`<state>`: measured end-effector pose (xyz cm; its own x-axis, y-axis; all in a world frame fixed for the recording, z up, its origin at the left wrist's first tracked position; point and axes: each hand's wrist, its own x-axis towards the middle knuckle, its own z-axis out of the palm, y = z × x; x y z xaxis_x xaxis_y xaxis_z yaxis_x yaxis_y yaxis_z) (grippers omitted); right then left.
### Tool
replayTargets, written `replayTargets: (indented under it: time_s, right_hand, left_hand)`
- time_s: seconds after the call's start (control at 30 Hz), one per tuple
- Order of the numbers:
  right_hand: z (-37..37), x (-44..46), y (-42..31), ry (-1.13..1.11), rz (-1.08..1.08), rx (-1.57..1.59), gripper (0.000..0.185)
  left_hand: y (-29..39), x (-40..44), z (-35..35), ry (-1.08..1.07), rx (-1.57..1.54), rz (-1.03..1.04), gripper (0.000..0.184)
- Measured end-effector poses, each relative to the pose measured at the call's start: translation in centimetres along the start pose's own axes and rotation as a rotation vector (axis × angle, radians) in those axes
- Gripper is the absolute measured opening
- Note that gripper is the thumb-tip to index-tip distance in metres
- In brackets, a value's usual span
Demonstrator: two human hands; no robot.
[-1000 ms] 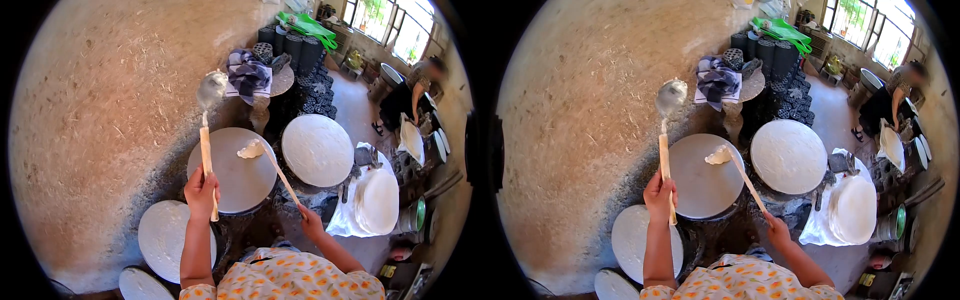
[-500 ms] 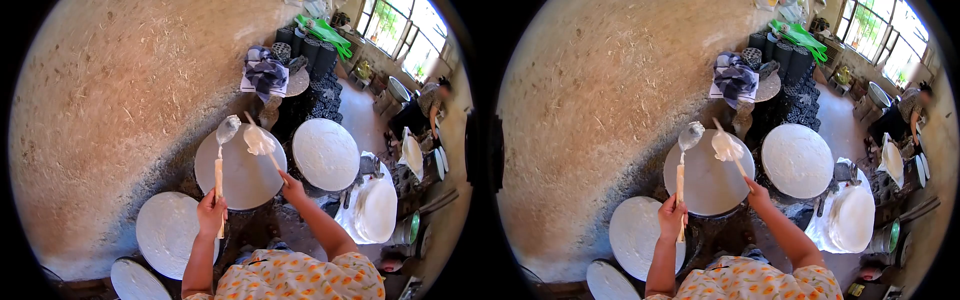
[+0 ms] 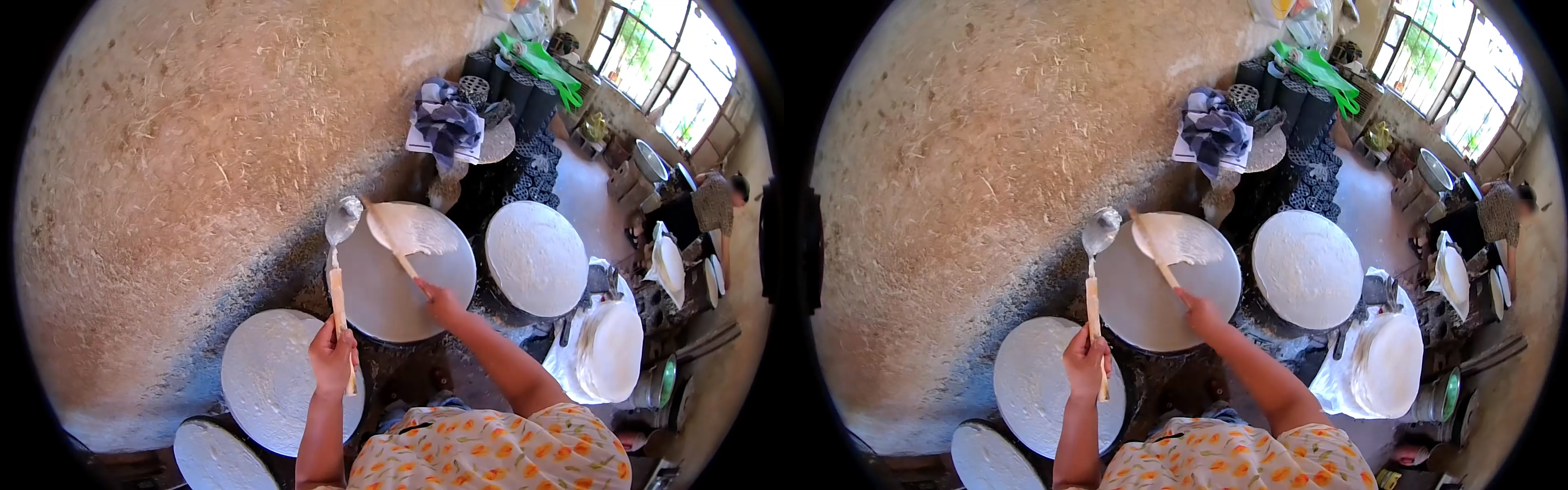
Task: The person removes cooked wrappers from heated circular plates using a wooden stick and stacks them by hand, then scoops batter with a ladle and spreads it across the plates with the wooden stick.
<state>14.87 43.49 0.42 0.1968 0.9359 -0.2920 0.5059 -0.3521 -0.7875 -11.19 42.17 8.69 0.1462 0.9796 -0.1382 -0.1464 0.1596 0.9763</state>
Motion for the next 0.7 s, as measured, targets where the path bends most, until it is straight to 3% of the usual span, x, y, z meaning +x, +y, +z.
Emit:
replayTargets:
  time_s: [0.07, 0.17, 0.3, 0.37, 0.4, 0.47, 0.5, 0.53, 0.6, 0.7]
  right_hand:
    - [1.4, -1.3, 1.0, 0.050, -0.296, -0.044, 0.057]
    - [1.1, -4.4, 1.5, 0.019, -0.392, -0.101, 0.059]
    - [-2.5, -5.2, 4.5, 0.072, -0.445, -0.149, 0.057]
    - [-3.1, -2.7, 7.3, 0.367, -0.218, 0.047, 0.059]
    - [-3.4, -2.5, 6.3, 0.361, -0.217, 0.050, 0.059]
    - [-3.5, -2.4, 2.7, 0.041, 0.100, 0.070, 0.059]
    - [-2.2, -2.1, 3.1, 0.029, -0.044, 0.087, 0.061]
    - [-1.1, -2.2, 3.5, 0.029, -0.043, 0.091, 0.061]
    - [0.4, -2.3, 4.1, -0.015, -0.254, -0.138, 0.061]
    - [-1.4, -5.8, 1.5, -0.029, -0.328, -0.143, 0.056]
  left_hand:
    - [-0.3, 0.0, -0.4, 0.009, -0.015, 0.000, 0.032]
    - [-0.6, 0.1, -0.6, 0.028, -0.017, -0.004, 0.029]
    - [-1.2, 0.2, -1.0, 0.053, 0.006, -0.011, 0.026]
    - [-1.4, 0.0, -1.3, 0.062, 0.015, -0.017, 0.025]
    - [-1.5, 0.0, -1.3, 0.061, 0.025, -0.022, 0.024]
    - [-1.8, 0.0, -1.2, 0.075, 0.027, -0.036, 0.024]
    - [-1.9, 0.1, -1.0, 0.087, 0.023, -0.049, 0.023]
    - [-2.0, 0.0, -0.9, 0.086, 0.027, -0.050, 0.023]
    - [-2.0, 0.2, -0.7, 0.089, 0.013, -0.038, 0.024]
    - [-1.4, 0.1, -0.2, 0.091, 0.030, -0.058, 0.024]
